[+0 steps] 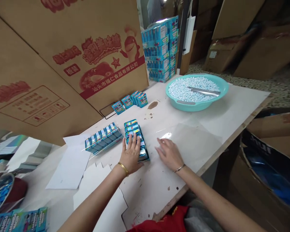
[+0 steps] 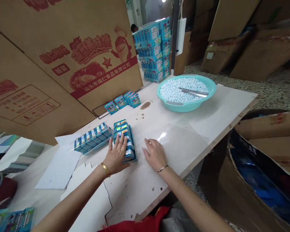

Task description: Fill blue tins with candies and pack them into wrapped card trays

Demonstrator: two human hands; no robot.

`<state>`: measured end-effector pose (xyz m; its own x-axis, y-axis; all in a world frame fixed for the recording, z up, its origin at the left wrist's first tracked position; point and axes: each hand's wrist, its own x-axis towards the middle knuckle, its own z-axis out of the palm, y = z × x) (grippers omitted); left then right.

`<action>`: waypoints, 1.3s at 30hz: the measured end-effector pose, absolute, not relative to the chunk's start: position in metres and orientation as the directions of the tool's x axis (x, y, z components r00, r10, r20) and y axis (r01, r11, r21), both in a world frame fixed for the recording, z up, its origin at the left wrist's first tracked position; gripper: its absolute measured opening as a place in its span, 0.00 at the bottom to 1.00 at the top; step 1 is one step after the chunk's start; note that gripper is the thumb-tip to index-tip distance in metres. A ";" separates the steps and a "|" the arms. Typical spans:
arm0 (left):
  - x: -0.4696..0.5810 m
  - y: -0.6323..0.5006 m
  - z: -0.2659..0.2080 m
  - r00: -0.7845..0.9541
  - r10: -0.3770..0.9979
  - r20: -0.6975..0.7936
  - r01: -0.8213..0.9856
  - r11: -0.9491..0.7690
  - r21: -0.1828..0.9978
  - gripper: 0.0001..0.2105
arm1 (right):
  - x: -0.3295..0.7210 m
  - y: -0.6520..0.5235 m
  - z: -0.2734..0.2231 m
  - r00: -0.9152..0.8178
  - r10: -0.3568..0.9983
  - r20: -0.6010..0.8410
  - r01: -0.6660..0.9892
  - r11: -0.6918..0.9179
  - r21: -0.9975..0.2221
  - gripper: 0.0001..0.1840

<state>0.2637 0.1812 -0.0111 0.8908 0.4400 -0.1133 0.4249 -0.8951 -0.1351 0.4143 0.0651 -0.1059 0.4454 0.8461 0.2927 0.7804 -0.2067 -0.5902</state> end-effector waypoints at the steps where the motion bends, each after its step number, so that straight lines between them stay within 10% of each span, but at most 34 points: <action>1: 0.263 0.179 -0.007 0.900 0.424 -0.101 0.415 -0.905 -0.097 0.53 | 0.422 0.056 -0.110 0.487 0.823 0.291 0.794 -0.279 -0.540 0.25; 8: 0.250 0.112 -0.003 0.877 0.370 0.306 0.207 -0.866 0.455 0.26 | 0.451 0.029 -0.150 0.541 0.825 0.165 0.772 -0.409 -0.486 0.21; 13: 0.265 0.075 -0.047 0.741 0.663 -0.104 0.308 -0.198 0.931 0.18 | 0.456 0.027 -0.138 0.563 0.812 0.153 0.634 -0.306 -0.711 0.23; 18: 0.297 0.081 -0.067 0.508 0.806 -0.304 0.117 0.285 0.951 0.24 | 0.428 0.003 -0.123 0.416 0.859 0.298 0.655 -0.056 -0.753 0.22; 30: 0.293 0.070 -0.074 0.583 0.776 -0.241 0.072 0.246 0.966 0.22 | 0.403 -0.016 -0.103 0.374 0.907 0.191 0.346 0.054 -0.937 0.17; 34: 0.289 0.070 -0.069 0.473 0.843 -0.254 0.040 0.267 0.963 0.19 | 0.421 -0.019 -0.099 0.600 0.788 0.136 0.165 0.044 -0.985 0.18; 39: 0.302 0.063 -0.054 0.450 0.885 -0.114 0.080 0.088 0.993 0.14 | 0.430 -0.022 -0.068 0.641 0.745 0.185 0.290 -0.012 -0.957 0.14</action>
<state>0.3023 0.0628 -0.0541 0.4505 0.8854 -0.1145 0.0802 0.0876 0.9929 0.4299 -0.0218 -0.0680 0.6410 0.7449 0.1850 0.2903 -0.0121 -0.9569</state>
